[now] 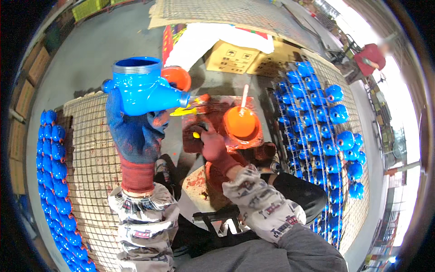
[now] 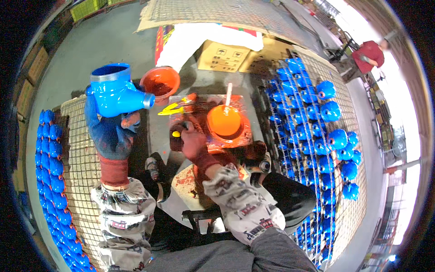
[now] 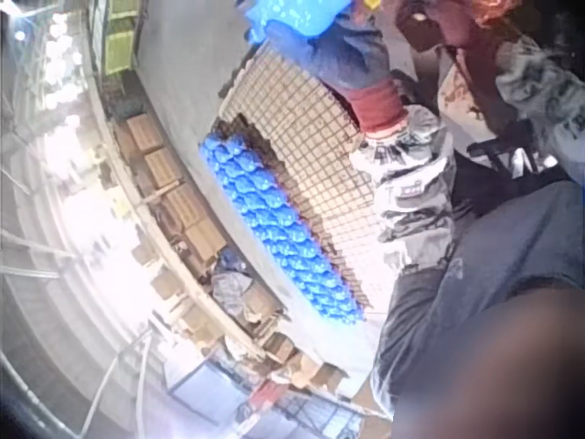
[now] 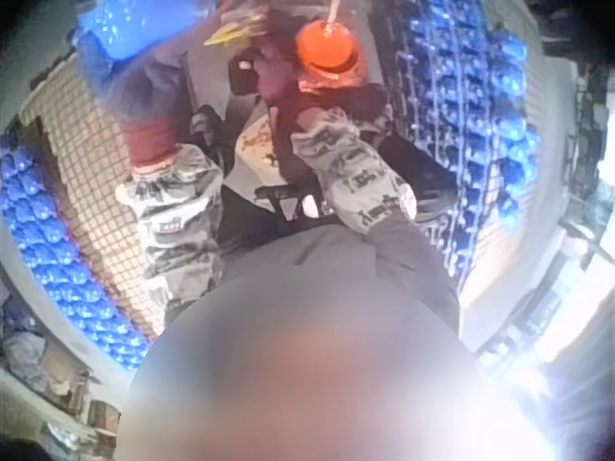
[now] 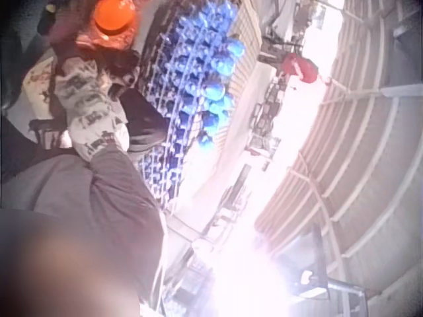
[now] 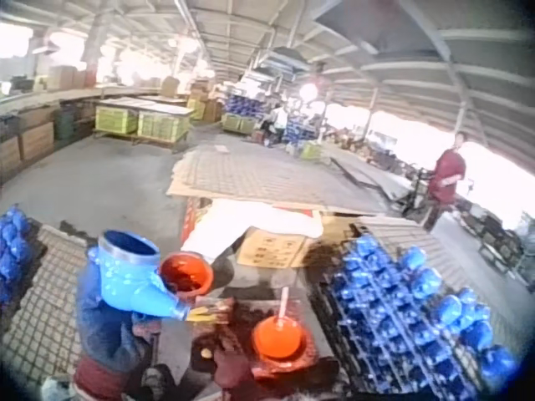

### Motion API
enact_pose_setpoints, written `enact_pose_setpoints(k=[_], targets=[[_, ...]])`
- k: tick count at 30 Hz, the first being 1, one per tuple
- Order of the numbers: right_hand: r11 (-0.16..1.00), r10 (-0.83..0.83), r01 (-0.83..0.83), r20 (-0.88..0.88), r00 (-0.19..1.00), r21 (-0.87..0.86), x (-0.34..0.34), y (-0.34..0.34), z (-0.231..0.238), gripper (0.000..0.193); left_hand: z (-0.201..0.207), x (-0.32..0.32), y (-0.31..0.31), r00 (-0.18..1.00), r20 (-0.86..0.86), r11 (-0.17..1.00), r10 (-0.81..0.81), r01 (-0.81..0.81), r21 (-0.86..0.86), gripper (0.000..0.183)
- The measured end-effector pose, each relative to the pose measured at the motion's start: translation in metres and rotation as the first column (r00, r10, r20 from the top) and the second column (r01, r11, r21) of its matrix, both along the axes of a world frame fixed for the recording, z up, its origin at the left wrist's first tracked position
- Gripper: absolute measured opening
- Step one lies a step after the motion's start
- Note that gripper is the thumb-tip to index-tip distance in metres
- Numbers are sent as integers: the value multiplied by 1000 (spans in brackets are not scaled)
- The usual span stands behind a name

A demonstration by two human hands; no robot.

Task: Painting blue industrial meter housings or components with red paint using a hand brush.

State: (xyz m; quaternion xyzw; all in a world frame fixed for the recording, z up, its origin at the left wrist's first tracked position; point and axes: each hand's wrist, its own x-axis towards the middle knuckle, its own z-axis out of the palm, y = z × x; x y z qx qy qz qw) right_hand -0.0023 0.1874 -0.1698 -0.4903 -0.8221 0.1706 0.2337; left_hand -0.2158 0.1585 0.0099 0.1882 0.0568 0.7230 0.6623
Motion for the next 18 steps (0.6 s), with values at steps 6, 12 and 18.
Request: enact_pose_setpoints(k=[6, 12, 18], targets=[[875, -381, -24, -717, 583, -484, 106, -58, 106, 32, -11, 13, -11, 957, -280, 997, 78, -76, 20, 63], [849, -511, 150, -715, 477, -506, 179, -44, 106, 27, -18, 36, -31, 929, -347, 985, 128, -160, -66, 60], [899, -419, 197, -640, 645, -390, 171, -17, 76, 21, -22, 40, -30, 935, -352, 993, 46, -80, -82, 59]])
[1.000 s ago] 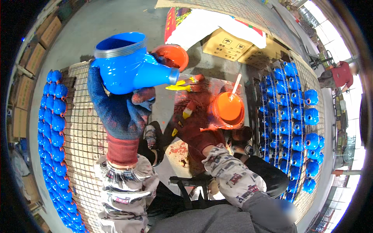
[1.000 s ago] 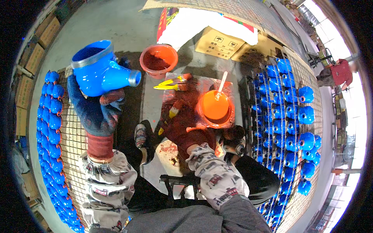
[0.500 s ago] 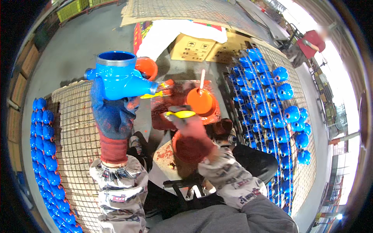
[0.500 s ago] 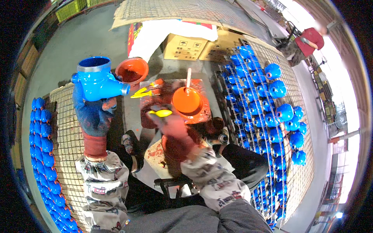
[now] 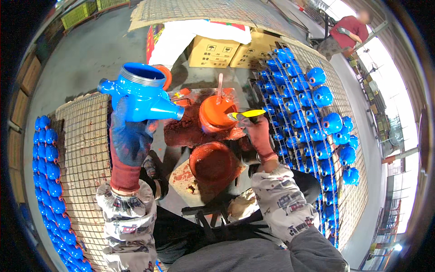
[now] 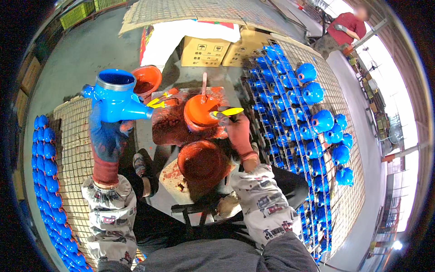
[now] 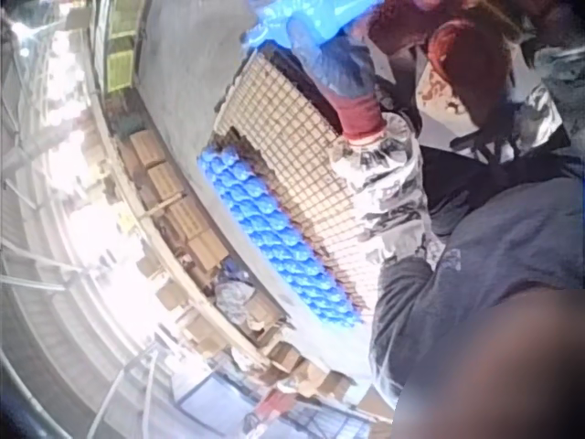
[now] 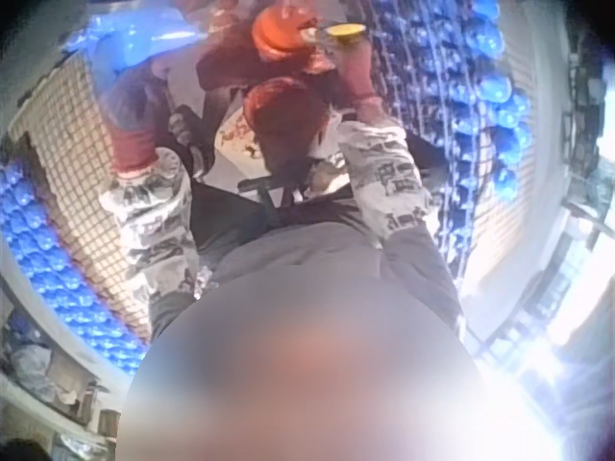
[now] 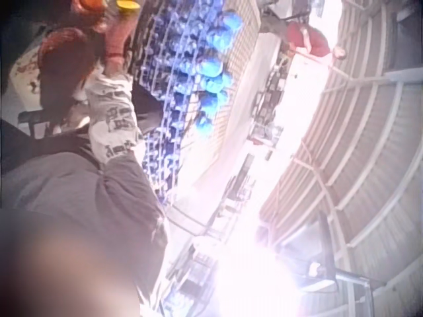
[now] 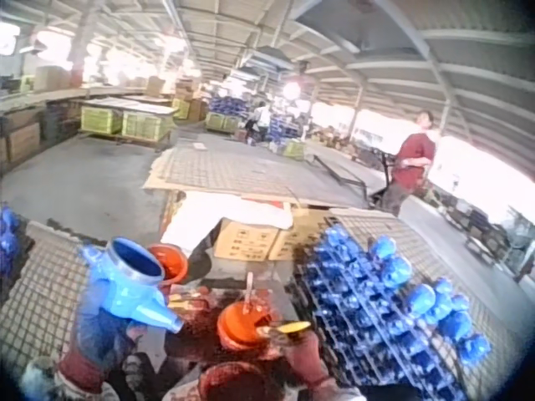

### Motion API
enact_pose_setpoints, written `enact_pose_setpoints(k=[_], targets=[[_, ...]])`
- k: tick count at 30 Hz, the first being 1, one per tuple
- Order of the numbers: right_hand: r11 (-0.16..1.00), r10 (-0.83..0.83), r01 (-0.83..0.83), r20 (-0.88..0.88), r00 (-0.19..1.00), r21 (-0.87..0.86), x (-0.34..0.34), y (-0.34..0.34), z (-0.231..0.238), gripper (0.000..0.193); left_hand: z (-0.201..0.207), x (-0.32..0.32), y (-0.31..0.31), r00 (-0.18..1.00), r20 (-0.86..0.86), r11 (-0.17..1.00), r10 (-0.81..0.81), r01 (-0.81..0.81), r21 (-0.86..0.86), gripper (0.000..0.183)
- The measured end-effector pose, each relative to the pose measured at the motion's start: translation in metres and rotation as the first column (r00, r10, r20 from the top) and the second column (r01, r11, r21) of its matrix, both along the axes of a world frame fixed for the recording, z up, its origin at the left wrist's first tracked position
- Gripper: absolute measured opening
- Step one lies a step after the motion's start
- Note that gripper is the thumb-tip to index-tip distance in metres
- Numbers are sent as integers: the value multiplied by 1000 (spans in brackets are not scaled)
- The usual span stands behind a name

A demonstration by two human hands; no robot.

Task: Painting blue industrial meter housings or components with red paint using a hand brush.

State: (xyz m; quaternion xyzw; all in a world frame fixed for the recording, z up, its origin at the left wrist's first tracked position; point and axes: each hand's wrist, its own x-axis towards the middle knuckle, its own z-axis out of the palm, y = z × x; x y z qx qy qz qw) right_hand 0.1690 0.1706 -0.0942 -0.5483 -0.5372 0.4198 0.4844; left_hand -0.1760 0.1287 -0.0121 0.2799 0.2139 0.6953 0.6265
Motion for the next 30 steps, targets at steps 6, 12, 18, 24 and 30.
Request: enact_pose_setpoints(k=[6, 12, 18, 24, 30], targets=[[995, 4, 16, 193, 981, -103, -14, 14, -6, 20, -6, 5, 9, 999, 17, 998, -33, 34, -47, 54], [991, 108, -119, 156, 982, 61, -6, 4, 5, 22, -6, 13, 15, 989, -99, 994, -106, 109, 26, 44], [873, 170, -451, 751, 638, 187, 20, 0, 21, 29, -5, 34, 14, 969, -231, 996, -87, 84, -21, 36], [891, 422, -450, 275, 864, 48, 45, 9, 41, 28, 4, 64, 4, 940, -342, 992, -11, -33, -122, 51], [980, 123, -188, -531, 838, -71, 57, 22, 81, 56, 1, 104, -4, 712, -697, 996, 85, -55, 64, 103]])
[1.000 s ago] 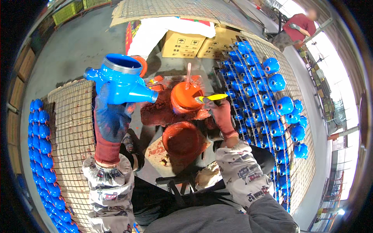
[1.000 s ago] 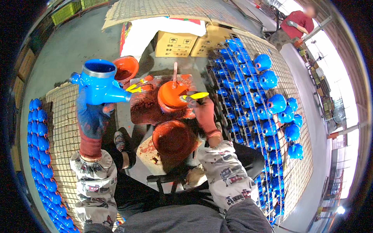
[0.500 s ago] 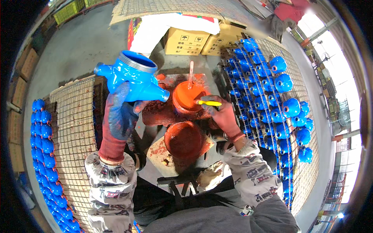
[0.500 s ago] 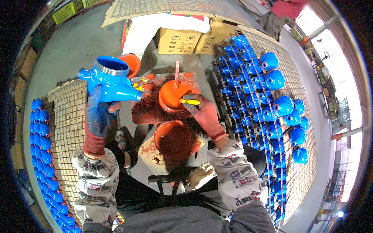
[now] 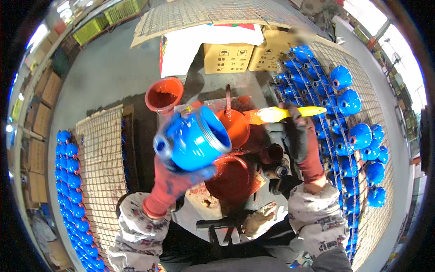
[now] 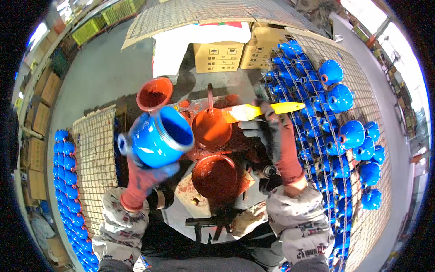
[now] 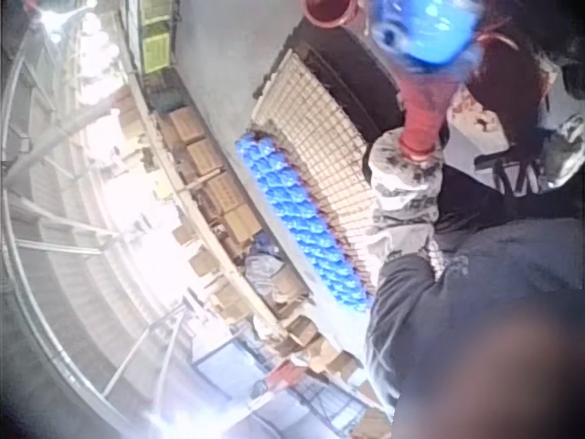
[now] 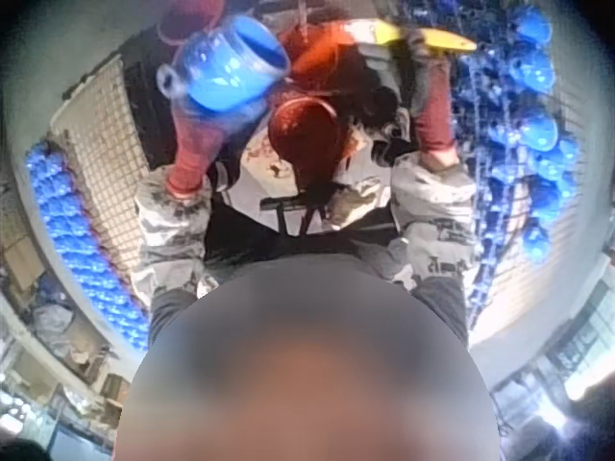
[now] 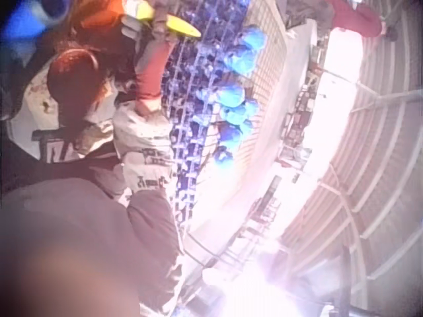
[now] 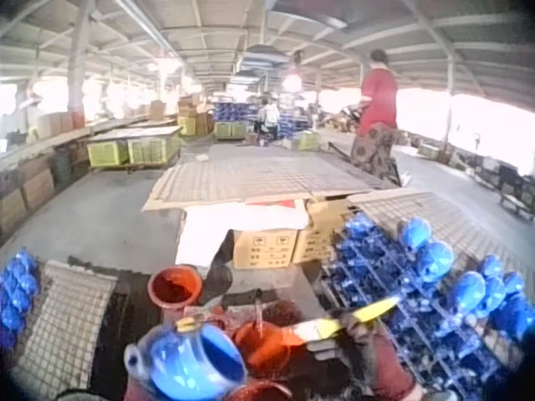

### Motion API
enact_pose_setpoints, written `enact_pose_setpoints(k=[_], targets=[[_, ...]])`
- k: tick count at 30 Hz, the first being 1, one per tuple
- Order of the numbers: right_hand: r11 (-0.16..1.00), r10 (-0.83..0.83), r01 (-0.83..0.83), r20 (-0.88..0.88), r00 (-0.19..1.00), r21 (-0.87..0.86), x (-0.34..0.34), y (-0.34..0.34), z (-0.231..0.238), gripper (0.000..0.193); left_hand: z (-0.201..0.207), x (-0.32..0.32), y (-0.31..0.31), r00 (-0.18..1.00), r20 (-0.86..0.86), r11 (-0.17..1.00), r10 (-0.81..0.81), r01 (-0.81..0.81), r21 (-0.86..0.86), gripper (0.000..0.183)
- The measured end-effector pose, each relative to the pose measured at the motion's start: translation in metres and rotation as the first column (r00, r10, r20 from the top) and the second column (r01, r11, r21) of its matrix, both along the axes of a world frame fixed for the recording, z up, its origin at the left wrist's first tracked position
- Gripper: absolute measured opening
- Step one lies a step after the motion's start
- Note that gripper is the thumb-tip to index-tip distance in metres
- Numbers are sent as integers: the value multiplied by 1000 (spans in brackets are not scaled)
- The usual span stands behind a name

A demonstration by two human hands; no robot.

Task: Painting blue industrial meter housings or components with red paint using a hand brush.

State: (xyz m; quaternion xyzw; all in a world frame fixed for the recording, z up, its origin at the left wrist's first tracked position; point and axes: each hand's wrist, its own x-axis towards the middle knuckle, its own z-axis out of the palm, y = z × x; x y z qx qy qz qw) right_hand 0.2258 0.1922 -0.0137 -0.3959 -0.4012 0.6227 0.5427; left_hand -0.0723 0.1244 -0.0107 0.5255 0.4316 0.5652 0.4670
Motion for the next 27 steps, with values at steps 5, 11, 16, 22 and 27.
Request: enact_pose_setpoints(k=[5, 11, 16, 22, 27], targets=[[934, -164, 72, 240, 957, 350, 2, -25, 30, 36, -11, 40, -8, 988, -149, 944, -47, 92, 317, 81], [926, -308, 143, 482, 821, 349, 2, -35, 49, 30, -19, 50, -11, 889, 24, 882, -457, 449, 143, 60], [964, -206, 48, 616, 760, 263, 1, -34, 57, 25, -33, 51, -17, 798, 169, 815, -579, 574, 81, 56], [897, -287, 37, 518, 806, 440, -2, -52, 68, 25, -24, 56, -13, 915, 216, 861, -341, 396, -319, 89], [739, -484, 37, 492, 724, 673, -7, -73, 72, 33, -18, 55, 3, 877, -296, 924, -379, 378, -65, 76]])
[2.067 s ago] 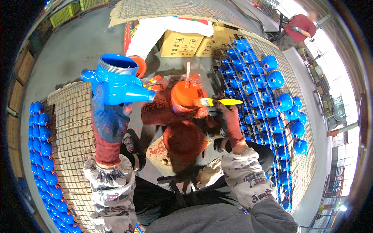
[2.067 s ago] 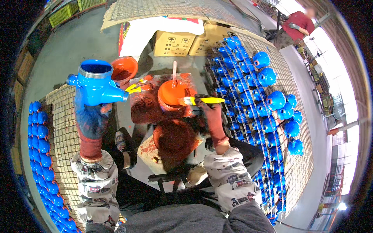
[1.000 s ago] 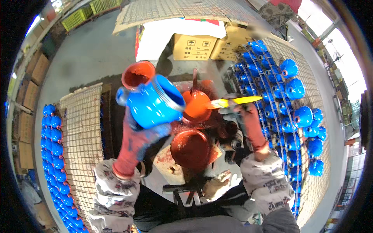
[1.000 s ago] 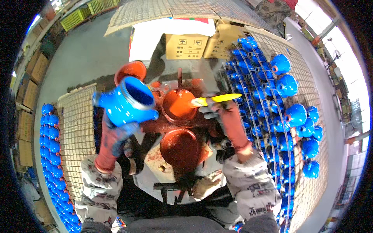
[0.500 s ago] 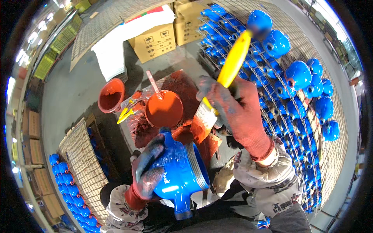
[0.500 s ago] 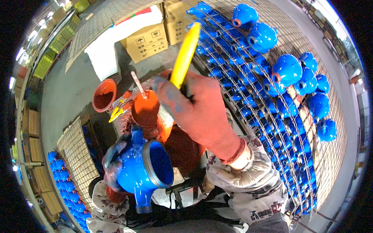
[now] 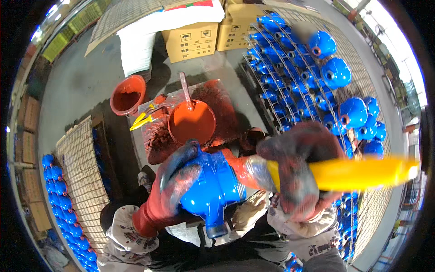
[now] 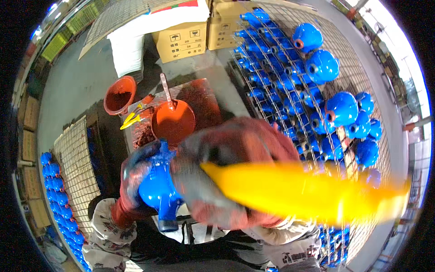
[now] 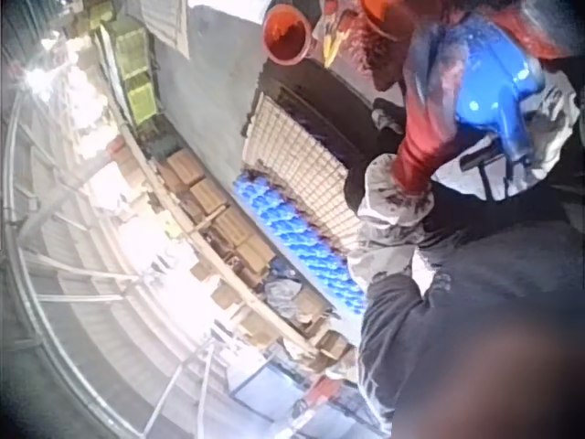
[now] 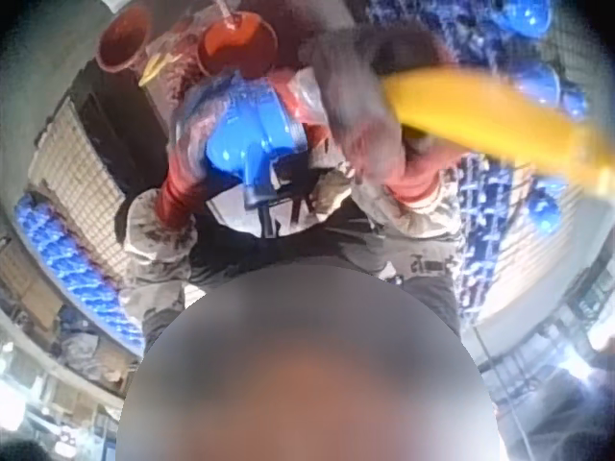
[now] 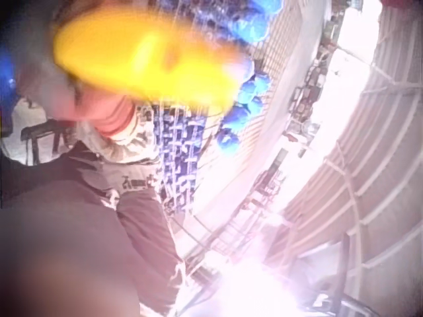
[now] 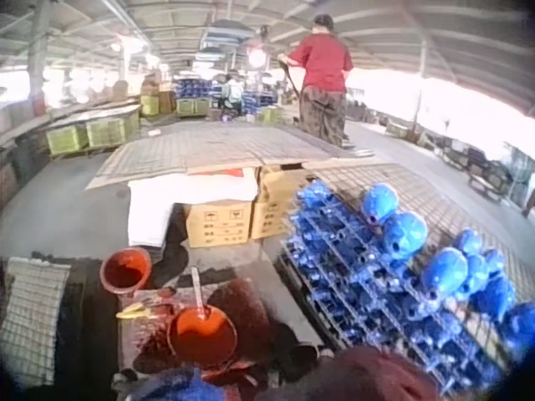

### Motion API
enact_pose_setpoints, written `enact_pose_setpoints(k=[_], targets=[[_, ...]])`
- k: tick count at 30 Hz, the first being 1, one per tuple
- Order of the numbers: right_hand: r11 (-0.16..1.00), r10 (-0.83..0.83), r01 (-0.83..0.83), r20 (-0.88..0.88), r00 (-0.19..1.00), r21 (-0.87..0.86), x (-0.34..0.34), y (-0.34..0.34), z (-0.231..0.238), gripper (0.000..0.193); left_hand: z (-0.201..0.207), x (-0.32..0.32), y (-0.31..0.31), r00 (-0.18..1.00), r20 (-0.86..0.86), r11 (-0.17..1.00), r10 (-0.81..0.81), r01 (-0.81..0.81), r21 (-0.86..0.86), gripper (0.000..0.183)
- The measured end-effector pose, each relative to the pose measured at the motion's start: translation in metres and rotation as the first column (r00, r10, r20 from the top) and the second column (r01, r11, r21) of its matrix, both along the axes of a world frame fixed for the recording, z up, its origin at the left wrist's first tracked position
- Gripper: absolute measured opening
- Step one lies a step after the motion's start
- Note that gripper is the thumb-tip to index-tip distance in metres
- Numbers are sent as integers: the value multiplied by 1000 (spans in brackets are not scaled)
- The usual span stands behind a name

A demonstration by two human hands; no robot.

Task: Painting blue industrial meter housings or components with red paint using a hand brush.

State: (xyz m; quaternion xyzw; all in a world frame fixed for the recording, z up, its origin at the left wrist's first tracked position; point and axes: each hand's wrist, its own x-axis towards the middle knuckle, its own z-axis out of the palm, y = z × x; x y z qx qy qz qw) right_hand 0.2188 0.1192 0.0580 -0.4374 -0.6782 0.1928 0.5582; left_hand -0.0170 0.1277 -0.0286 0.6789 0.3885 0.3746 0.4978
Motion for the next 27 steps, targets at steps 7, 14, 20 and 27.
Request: enact_pose_setpoints(k=[7, 14, 20, 27], targets=[[953, 81, -162, 299, 951, 255, -2, 1, 7, 43, -5, -11, 5, 984, -66, 942, 167, -140, 304, 111], [863, 126, -306, 415, 901, 402, -14, 8, -4, 47, 16, -3, 8, 900, 332, 956, 282, -294, -15, 112], [845, 308, -473, 494, 813, 251, -10, 12, -6, 36, 25, -17, 2, 744, 569, 854, 350, -3, -520, 69], [905, 343, -377, 186, 921, 197, -21, 15, -19, 41, 21, -13, 2, 355, 804, 719, 476, 369, -589, 73]])
